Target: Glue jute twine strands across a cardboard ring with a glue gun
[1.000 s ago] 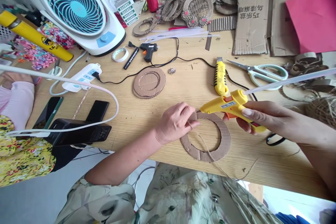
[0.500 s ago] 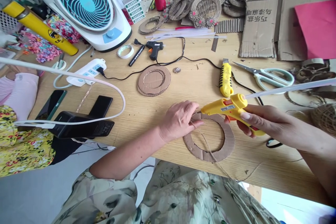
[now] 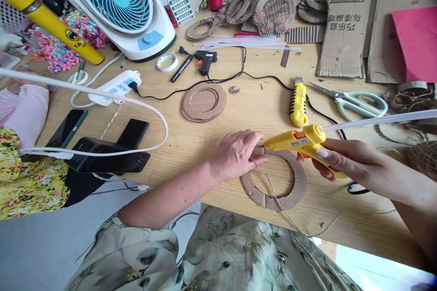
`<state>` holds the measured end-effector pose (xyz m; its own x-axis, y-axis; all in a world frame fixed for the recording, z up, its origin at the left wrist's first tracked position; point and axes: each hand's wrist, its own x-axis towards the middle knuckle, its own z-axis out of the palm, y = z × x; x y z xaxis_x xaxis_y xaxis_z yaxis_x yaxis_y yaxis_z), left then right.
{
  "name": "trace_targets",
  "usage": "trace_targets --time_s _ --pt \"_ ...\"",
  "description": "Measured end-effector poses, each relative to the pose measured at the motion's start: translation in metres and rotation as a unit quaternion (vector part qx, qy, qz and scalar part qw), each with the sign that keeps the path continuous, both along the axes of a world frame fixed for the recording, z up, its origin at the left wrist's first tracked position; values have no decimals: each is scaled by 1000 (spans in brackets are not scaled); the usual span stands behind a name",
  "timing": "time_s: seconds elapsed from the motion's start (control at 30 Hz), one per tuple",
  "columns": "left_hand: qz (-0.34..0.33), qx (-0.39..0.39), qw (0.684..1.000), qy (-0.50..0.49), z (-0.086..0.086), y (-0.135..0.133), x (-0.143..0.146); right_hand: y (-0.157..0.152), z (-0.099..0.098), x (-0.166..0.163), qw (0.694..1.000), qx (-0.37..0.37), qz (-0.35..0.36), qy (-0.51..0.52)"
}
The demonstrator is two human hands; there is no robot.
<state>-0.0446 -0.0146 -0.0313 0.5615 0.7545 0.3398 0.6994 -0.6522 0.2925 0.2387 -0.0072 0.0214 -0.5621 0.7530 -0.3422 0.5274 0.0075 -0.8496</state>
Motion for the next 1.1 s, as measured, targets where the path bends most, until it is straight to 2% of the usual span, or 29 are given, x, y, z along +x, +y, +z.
trace_targets --time_s 1.1 --pt "2 5 1000 14 -4 1 0 -2 1 7 999 22 -11 -32"
